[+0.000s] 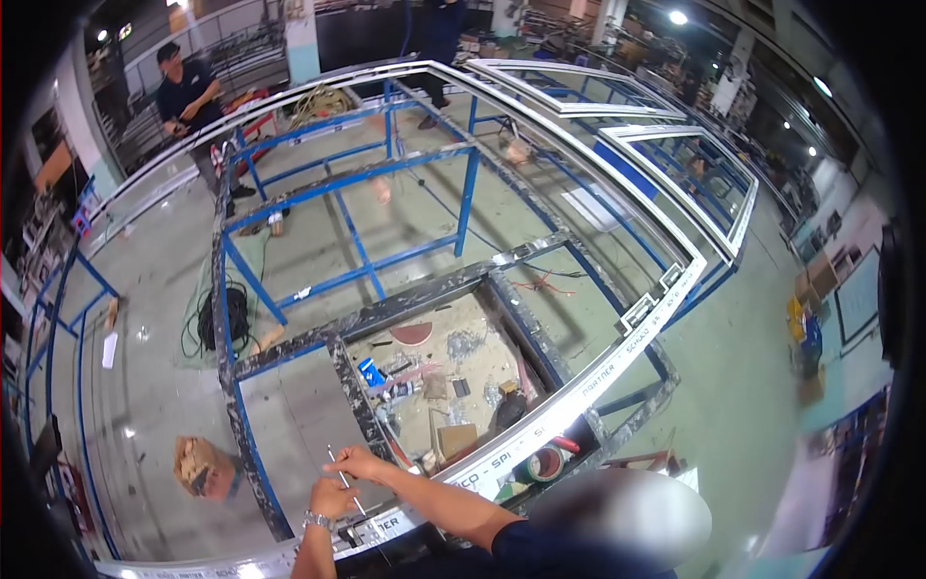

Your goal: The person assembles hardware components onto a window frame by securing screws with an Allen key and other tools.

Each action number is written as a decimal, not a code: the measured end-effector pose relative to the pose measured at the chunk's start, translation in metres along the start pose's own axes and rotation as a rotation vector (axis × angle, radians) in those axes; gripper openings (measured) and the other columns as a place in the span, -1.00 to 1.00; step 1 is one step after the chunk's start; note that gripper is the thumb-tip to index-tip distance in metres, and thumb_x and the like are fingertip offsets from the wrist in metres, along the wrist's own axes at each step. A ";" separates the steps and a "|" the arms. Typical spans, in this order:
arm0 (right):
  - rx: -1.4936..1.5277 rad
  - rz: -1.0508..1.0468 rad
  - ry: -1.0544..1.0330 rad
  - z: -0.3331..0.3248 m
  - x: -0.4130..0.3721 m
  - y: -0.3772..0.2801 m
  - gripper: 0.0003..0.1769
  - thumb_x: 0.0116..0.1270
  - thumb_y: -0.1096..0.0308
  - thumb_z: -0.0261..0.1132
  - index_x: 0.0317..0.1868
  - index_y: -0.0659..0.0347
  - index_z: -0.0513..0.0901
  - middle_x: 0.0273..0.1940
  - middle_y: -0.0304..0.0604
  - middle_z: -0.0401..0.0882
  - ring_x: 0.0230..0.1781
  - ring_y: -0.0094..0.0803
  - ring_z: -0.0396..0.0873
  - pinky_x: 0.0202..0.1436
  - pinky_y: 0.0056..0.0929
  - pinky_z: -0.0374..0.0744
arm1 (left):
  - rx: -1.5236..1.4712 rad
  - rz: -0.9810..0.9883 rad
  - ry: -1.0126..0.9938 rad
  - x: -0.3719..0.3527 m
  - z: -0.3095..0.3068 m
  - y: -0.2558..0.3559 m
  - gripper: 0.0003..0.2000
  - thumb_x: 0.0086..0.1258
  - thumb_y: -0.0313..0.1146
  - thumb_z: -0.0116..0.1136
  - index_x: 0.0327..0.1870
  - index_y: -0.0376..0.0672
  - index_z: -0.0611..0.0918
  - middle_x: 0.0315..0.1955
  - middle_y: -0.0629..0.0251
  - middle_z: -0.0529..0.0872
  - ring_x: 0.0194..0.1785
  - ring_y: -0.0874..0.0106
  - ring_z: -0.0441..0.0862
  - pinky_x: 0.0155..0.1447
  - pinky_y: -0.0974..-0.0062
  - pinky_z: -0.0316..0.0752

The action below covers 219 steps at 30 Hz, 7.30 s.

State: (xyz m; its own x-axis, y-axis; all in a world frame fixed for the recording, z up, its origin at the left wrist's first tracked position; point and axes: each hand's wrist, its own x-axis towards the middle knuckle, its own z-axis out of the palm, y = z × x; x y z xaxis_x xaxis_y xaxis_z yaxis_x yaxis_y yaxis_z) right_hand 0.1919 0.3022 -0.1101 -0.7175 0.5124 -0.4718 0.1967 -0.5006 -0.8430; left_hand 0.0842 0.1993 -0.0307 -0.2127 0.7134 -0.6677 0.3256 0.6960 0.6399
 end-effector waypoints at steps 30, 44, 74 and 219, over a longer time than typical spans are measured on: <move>-0.034 0.076 -0.010 -0.003 -0.011 -0.017 -0.75 0.37 0.09 0.44 -0.36 0.05 0.69 -0.51 -0.48 0.51 -0.47 -0.65 0.37 -0.34 -0.58 0.33 | -0.143 -0.041 -0.074 0.003 -0.003 0.004 -0.85 0.41 -0.53 0.22 -0.24 -0.53 0.65 -0.33 -0.07 0.79 -0.27 0.25 0.83 -0.17 0.39 0.77; 0.266 0.123 -0.119 -0.007 -0.017 -0.018 -0.76 0.32 0.13 0.48 -0.30 0.08 0.67 -0.37 -0.38 0.58 -0.32 -0.58 0.50 -0.16 -0.47 0.43 | -0.110 0.023 -0.105 0.015 -0.003 -0.006 -0.79 0.39 -0.43 0.31 -0.31 -0.49 0.70 -0.36 0.04 0.81 -0.27 0.30 0.82 -0.11 0.44 0.72; 0.283 0.161 -0.102 -0.009 -0.025 -0.038 -0.84 0.40 0.21 0.39 -0.18 0.10 0.76 -0.37 -0.47 0.58 -0.31 -0.66 0.46 -0.12 -0.56 0.39 | -0.360 0.018 -0.125 -0.003 -0.010 0.004 -0.82 0.43 -0.46 0.22 -0.29 -0.45 0.71 -0.38 0.12 0.78 -0.28 0.43 0.78 -0.17 0.47 0.72; 0.307 0.123 0.042 0.011 0.004 -0.013 -0.58 0.58 0.05 0.16 0.03 0.27 0.70 -0.23 -0.22 0.72 -0.30 -0.45 0.64 -0.14 -0.39 0.64 | 0.019 0.030 -0.210 0.023 -0.002 -0.020 -0.75 0.40 -0.27 0.23 -0.34 -0.33 0.72 -0.48 0.17 0.79 -0.44 0.41 0.78 -0.29 0.45 0.68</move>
State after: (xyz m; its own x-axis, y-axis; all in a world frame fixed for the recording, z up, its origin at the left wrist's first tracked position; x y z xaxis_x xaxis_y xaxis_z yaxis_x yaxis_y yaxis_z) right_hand 0.1791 0.3032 -0.0989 -0.6713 0.4607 -0.5806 0.0647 -0.7439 -0.6651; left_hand 0.0710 0.2016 -0.0578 -0.0071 0.6997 -0.7144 0.3464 0.6719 0.6546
